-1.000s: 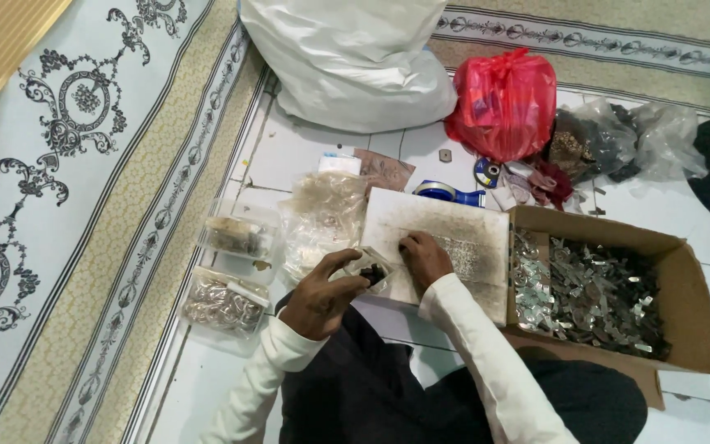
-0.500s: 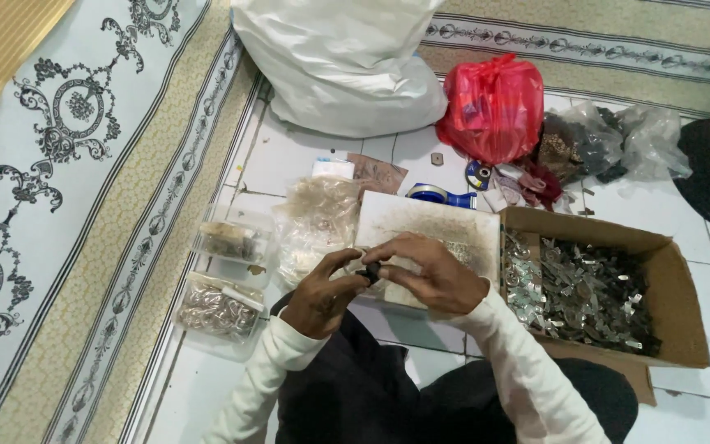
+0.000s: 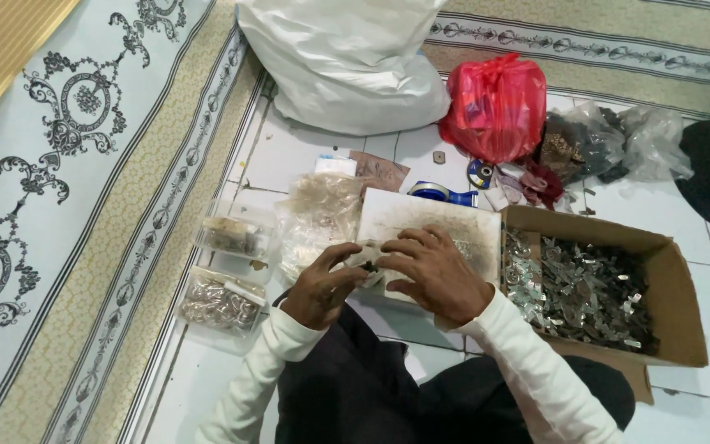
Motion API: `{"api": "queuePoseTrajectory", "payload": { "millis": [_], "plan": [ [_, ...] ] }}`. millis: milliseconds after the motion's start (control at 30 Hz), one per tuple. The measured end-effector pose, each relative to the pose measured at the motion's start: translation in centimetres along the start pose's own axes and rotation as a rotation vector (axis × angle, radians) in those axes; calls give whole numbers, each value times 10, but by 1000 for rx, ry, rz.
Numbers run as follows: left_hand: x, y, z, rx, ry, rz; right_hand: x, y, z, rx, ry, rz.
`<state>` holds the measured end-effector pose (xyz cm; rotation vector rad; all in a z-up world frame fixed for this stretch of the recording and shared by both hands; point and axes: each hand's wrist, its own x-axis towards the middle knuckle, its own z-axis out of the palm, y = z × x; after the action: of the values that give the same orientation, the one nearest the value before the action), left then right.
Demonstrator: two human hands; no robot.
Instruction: Sorting small metal parts from a cardboard box and placing them into plastic bags.
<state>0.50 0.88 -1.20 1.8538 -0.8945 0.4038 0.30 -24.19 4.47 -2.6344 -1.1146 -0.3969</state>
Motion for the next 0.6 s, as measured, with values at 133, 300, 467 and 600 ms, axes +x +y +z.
{"api": "queuePoseTrajectory", "payload": {
  "millis": [133, 300, 467, 600],
  "plan": [
    [1, -13, 23, -37, 29, 17, -8, 14, 9, -33, 135, -10],
    [28, -6, 24, -26, 29, 56, -11, 7, -31, -41, 162, 58],
    [34, -26, 41, 42, -36, 139, -31, 28, -23, -104, 34, 51],
    [44, -20, 39, 66, -38, 152, -49, 41, -11, -69, 63, 65]
  ]
}}
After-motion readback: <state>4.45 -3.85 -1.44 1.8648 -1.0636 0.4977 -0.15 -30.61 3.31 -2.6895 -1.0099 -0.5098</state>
